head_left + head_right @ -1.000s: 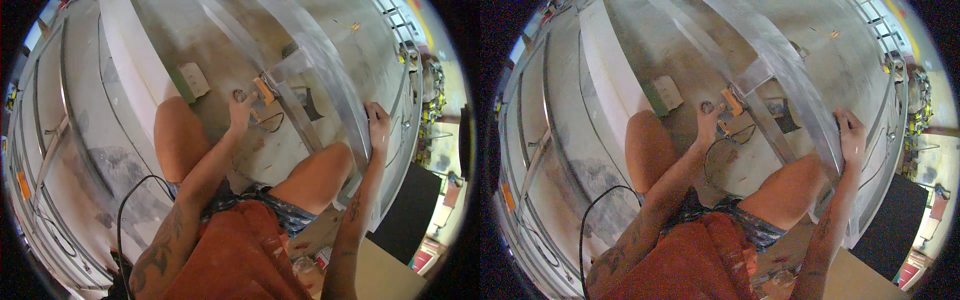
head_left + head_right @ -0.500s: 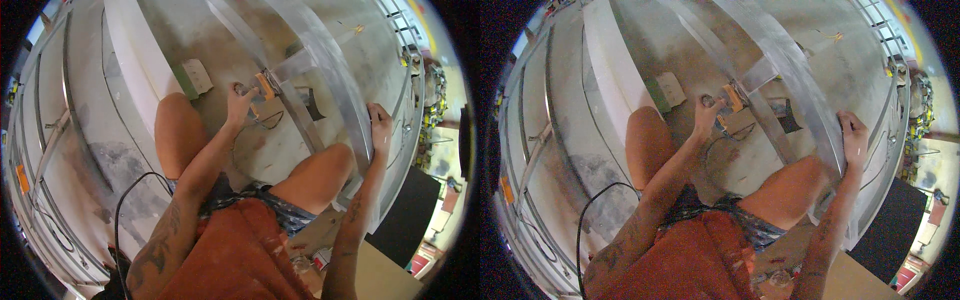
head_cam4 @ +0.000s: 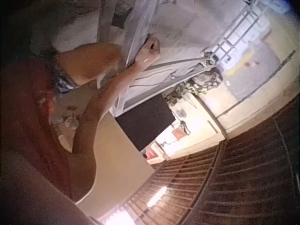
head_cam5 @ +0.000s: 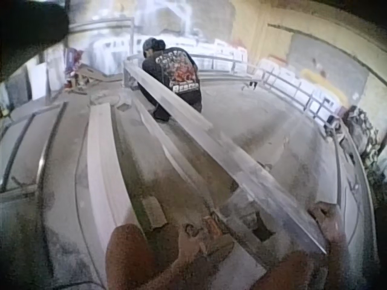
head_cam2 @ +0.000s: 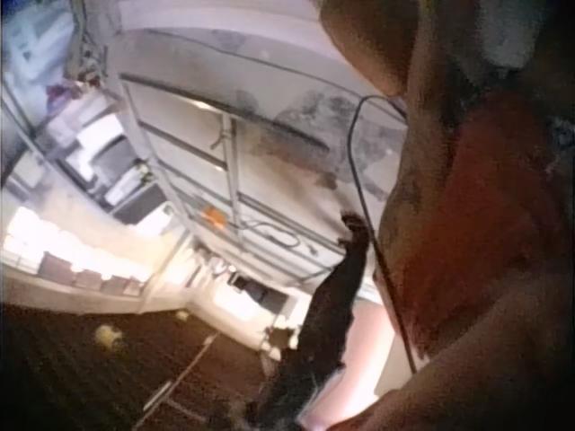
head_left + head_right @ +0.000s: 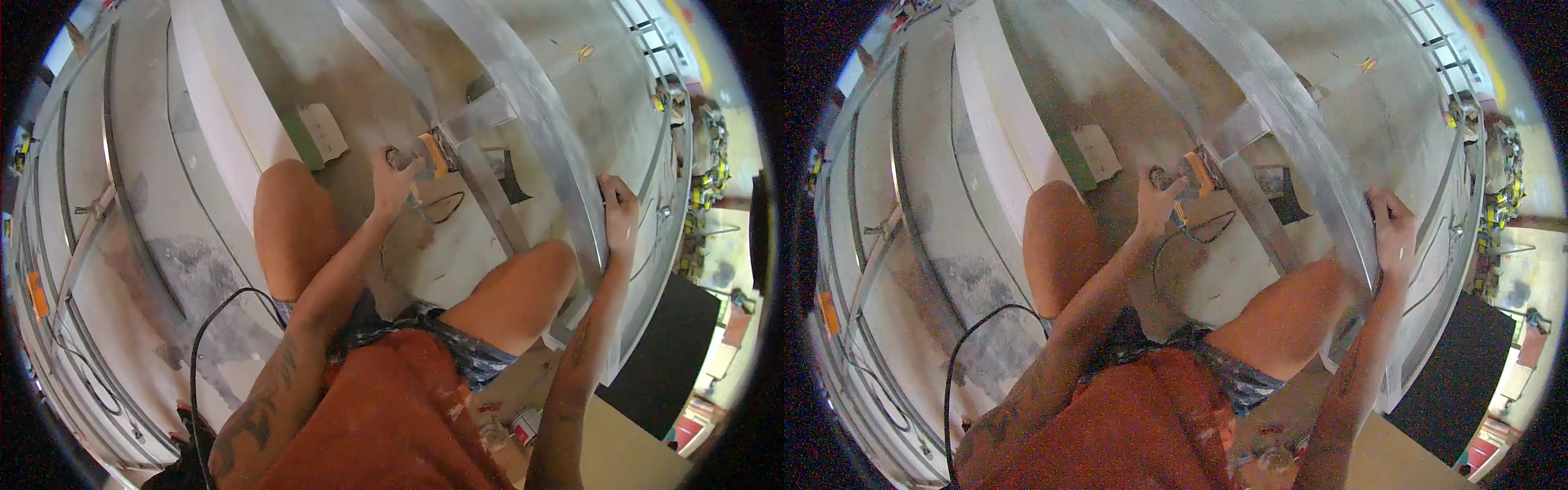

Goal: Use a power sander to smooth the surface and joints of a metal furniture frame.

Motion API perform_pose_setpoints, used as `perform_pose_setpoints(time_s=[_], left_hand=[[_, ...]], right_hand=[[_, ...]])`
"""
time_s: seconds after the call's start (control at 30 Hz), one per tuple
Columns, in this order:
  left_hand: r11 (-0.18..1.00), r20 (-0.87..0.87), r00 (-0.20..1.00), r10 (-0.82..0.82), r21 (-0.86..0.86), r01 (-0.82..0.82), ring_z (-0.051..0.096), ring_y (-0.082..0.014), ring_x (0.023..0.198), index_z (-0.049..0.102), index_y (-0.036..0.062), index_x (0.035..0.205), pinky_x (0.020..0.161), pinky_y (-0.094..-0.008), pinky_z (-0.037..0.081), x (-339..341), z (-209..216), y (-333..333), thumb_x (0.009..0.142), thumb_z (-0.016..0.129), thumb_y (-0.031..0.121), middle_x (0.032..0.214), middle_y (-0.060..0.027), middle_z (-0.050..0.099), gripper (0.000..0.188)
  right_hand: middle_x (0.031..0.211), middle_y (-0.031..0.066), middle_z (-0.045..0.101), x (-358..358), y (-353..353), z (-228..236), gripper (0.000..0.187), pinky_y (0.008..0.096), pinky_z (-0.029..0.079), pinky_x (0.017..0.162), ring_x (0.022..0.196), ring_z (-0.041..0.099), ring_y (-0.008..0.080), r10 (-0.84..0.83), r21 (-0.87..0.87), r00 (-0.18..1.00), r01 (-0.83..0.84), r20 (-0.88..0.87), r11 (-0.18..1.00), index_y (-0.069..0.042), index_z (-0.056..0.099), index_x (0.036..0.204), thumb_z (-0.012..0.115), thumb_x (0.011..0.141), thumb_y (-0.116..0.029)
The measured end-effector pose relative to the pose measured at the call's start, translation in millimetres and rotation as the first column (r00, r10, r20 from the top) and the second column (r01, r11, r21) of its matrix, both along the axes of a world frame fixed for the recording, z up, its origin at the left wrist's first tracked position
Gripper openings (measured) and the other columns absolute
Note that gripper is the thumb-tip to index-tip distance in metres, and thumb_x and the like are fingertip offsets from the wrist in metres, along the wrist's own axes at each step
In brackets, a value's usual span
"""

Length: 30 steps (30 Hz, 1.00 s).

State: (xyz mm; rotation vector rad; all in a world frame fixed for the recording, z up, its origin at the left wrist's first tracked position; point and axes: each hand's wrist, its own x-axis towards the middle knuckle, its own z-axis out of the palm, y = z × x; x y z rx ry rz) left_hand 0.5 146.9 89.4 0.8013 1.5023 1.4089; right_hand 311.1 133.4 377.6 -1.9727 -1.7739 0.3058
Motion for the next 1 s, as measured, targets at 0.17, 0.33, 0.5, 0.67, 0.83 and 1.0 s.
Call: perform_pose_setpoints(time_s=[0.17, 0.33, 0.5, 0.67, 0.83, 1.0], left_hand=[[0.999, 0.145, 0.989, -0.004, 0.041, -0.002, 0.057, -0.0219, 0.089, 0.052, -0.0052, 0.114, 0.082, -0.0357, 0.048, 1, 8, 6, 0.073, 0.085, 0.029, 0.097, -0.0116, 0.058, 0.063], [0.999, 0.015, 1.0, -0.027, 0.036, 0.026, 0.057, -0.021, 0.089, 0.052, -0.0055, 0.115, 0.082, -0.0351, 0.048, 0, 3, 1, 0.074, 0.085, 0.028, 0.096, -0.0119, 0.059, 0.062], [1.0, 0.018, 1.0, -0.008, 0.011, 0.008, 0.057, -0.0206, 0.089, 0.052, -0.0046, 0.112, 0.082, -0.0354, 0.049, 0, 9, 2, 0.074, 0.085, 0.027, 0.096, -0.0121, 0.059, 0.06], [0.999, -0.033, 0.999, -0.024, 0.028, 0.025, 0.058, -0.0216, 0.089, 0.052, -0.0038, 0.112, 0.082, -0.0371, 0.049, -3, 7, 2, 0.074, 0.085, 0.027, 0.097, -0.0124, 0.06, 0.059], [0.998, 0.047, 0.999, -0.027, 0.057, 0.024, 0.058, -0.0227, 0.092, 0.051, -0.0032, 0.115, 0.084, -0.0378, 0.049, 12, 1, -8, 0.075, 0.085, 0.025, 0.1, -0.0132, 0.058, 0.06], [0.996, 0.042, 0.997, -0.071, 0.058, 0.068, 0.057, -0.024, 0.097, 0.051, -0.0024, 0.118, 0.086, -0.0382, 0.048, 20, -7, -22, 0.075, 0.086, 0.025, 0.106, -0.0147, 0.057, 0.062]], right_hand=[[0.076, 0.0086, 0.06, 2, -1, 8, 0.034, 0.0311, 0.044, 0.073, 0.074, 0.05, 0.0139, -0.027, -0.044, 0.999, 0.029, 0.037, 0.999, 0.003, 0.068, 0.094, 0.061, 0.099, -0.03], [0.078, 0.0095, 0.064, -5, -1, 5, 0.034, 0.0314, 0.045, 0.074, 0.076, 0.053, 0.014, -0.021, 0.011, 1.0, 0.021, -0.01, 1.0, 0.003, 0.069, 0.099, 0.06, 0.099, -0.03], [0.085, 0.0109, 0.069, -2, -1, 8, 0.035, 0.0314, 0.047, 0.079, 0.08, 0.058, 0.015, -0.04, -0.07, 0.997, 0.045, 0.068, 0.997, 0.004, 0.069, 0.103, 0.059, 0.1, -0.029], [0.087, 0.0107, 0.069, -1, -3, 5, 0.035, 0.0312, 0.047, 0.079, 0.081, 0.058, 0.0149, -0.001, -0.029, 1.0, 0.002, 0.008, 1.0, 0.004, 0.069, 0.104, 0.059, 0.1, -0.029], [0.086, 0.0107, 0.069, 3, -2, 4, 0.033, 0.0305, 0.046, 0.078, 0.081, 0.057, 0.0146, -0.014, -0.027, 1.0, 0.014, 0.008, 1.0, 0.003, 0.07, 0.103, 0.059, 0.1, -0.028], [0.082, 0.0095, 0.066, -1, -2, 6, 0.033, 0.031, 0.046, 0.075, 0.076, 0.054, 0.0147, 0.012, -0.02, 1.0, -0.012, 0.004, 1.0, 0.003, 0.069, 0.1, 0.06, 0.1, -0.028]])
